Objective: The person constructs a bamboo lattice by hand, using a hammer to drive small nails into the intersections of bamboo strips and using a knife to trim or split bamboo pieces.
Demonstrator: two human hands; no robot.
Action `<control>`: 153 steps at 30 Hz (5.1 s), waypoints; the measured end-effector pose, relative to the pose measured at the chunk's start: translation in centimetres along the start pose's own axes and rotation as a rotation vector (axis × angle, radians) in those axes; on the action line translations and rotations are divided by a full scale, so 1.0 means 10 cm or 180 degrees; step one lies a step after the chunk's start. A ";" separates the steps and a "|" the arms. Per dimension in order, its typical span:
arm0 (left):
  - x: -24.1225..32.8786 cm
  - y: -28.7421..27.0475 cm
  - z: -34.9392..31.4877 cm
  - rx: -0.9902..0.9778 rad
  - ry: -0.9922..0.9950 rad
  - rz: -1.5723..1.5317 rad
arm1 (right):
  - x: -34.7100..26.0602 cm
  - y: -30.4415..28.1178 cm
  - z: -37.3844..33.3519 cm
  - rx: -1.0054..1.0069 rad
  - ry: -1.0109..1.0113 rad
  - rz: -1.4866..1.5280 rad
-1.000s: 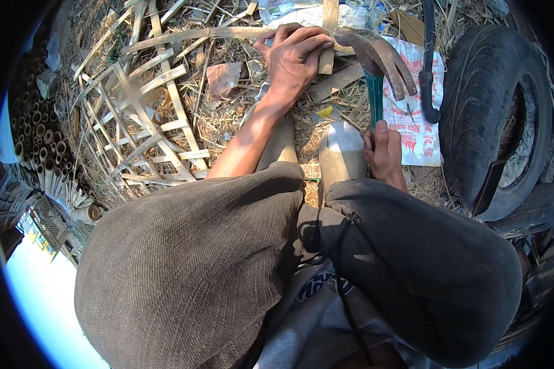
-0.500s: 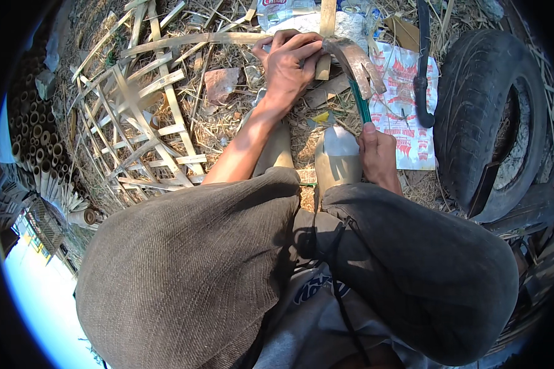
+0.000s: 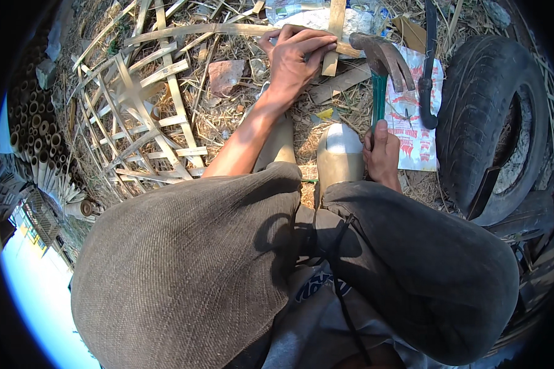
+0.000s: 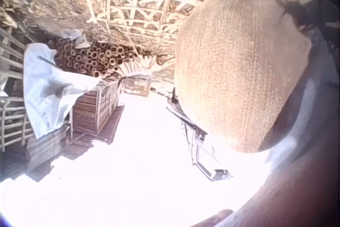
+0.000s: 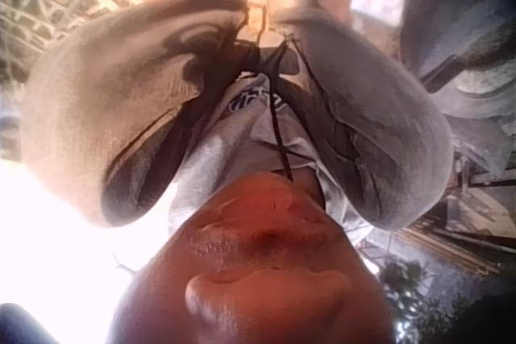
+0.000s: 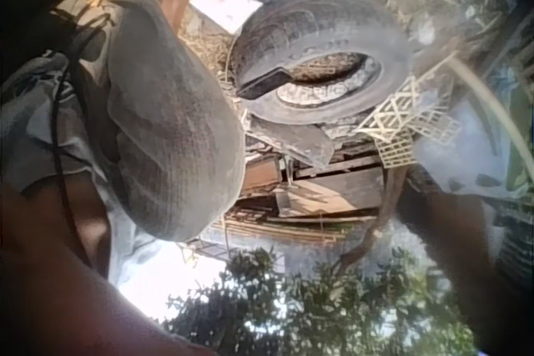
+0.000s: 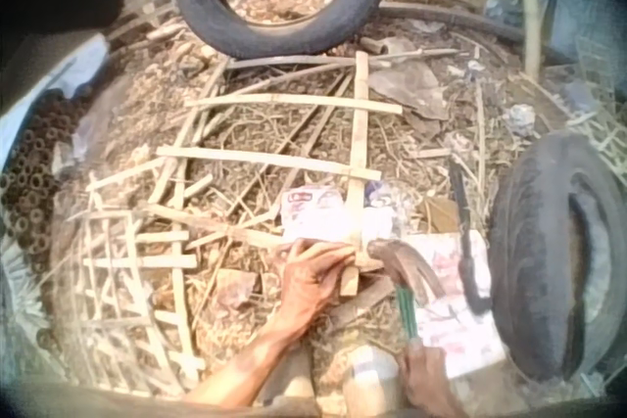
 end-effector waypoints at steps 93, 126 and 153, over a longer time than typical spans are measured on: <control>0.06 0.02 0.07 -0.0883 0.0056 0.0593 | -0.83 0.52 1.01 0.0809 -0.0067 0.1225; 0.00 0.02 0.06 -0.0830 -0.0107 0.0431 | -0.90 0.43 1.07 0.0980 -0.0422 0.0678; -0.09 0.08 0.02 -0.0564 -0.0735 0.0091 | -0.98 0.49 0.95 0.0576 -0.0356 0.0634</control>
Point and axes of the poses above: each hand's wrist, its own z-axis towards the middle knuckle, its own y-axis out of the palm, x = y × z, the point moved 10 cm from there along z, towards the middle knuckle, and after that the axes turned 11 degrees about z, right-handed, at the moved point
